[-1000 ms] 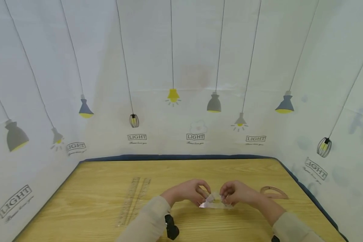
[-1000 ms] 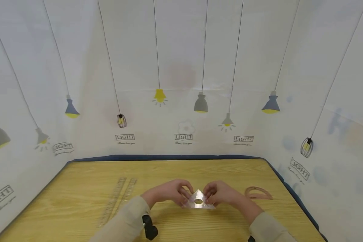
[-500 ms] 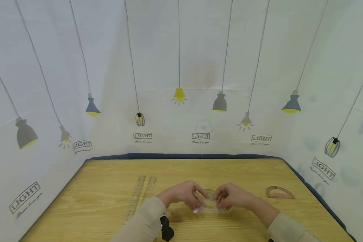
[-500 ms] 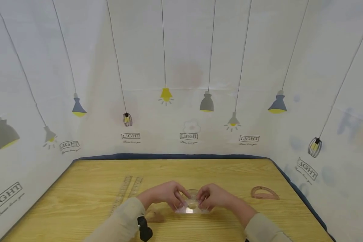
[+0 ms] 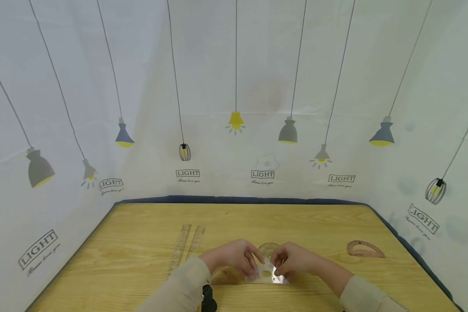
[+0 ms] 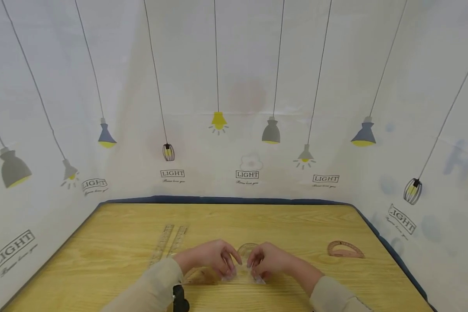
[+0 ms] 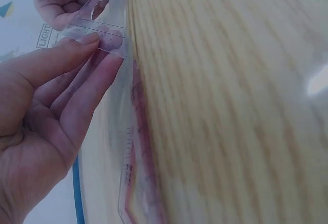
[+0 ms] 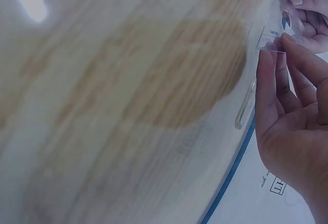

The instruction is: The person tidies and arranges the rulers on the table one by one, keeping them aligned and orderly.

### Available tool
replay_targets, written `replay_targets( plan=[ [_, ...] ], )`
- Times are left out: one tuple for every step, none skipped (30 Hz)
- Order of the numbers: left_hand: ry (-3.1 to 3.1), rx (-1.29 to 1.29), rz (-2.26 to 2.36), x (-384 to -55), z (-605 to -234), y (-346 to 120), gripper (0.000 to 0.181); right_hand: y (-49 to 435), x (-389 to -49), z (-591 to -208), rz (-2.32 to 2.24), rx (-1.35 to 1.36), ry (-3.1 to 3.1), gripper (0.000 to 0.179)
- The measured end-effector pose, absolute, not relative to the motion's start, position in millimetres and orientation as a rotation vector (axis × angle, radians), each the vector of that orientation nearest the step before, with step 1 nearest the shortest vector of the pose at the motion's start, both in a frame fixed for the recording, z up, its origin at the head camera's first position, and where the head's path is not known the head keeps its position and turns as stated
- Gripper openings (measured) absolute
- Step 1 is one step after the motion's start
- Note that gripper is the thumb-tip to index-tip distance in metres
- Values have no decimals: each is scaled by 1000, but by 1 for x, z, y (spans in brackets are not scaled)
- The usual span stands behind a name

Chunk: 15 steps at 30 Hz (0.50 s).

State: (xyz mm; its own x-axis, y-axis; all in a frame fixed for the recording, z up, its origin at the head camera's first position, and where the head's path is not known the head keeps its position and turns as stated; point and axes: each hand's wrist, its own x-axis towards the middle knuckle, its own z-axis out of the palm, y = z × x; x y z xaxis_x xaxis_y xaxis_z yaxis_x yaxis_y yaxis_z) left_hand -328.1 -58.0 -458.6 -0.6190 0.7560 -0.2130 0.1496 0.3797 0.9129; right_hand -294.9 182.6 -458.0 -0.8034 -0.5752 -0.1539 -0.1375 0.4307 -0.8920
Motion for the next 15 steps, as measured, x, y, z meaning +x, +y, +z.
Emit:
replay_targets(
  plan=[
    [2010,776,1237,-328,-459,-58,32,182,-295,-459,-1337,-595,2247,13],
    [2009,781,1231,-329,-460,-58,32,181,-296,-459,-1328,-596,2248,12],
    [2010,789,1225,-329,-461,-58,31,181,-296,-460,-1319,-598,2252,12],
    [2015,799,1215,-329,-461,-58,31,180,-296,-460,-1312,-594,2255,11],
    [2025,817,1199,-330,-462,-58,30,180,-297,-460,-1303,-598,2263,11],
    [2039,837,1181,-331,-462,-58,30,179,-297,-461,-1294,-603,2272,10],
    [2052,858,1164,-331,-462,-57,30,179,-298,-461,-1286,-608,2282,10],
    [2061,876,1151,-332,-462,-57,30,178,-298,-461,-1277,-615,2295,10],
    [2071,895,1137,-333,-463,-57,30,178,-298,-460,-1269,-617,2306,10],
    [2082,911,1121,-333,-463,-57,30,177,-298,-460,-1265,-621,2312,10],
    [2091,922,1107,-334,-463,-57,30,177,-298,-460,-1258,-626,2324,10],
    [2096,927,1099,-335,-463,-57,30,177,-297,-460,-1253,-626,2330,10],
    [2105,937,1088,-335,-463,-56,30,177,-297,-460,-1250,-630,2336,9],
    [2115,944,1077,-335,-463,-56,31,176,-297,-460,-1244,-633,2346,9],
    [2126,947,1065,-335,-463,-55,31,176,-297,-460,-1236,-638,2357,9]
  ],
)
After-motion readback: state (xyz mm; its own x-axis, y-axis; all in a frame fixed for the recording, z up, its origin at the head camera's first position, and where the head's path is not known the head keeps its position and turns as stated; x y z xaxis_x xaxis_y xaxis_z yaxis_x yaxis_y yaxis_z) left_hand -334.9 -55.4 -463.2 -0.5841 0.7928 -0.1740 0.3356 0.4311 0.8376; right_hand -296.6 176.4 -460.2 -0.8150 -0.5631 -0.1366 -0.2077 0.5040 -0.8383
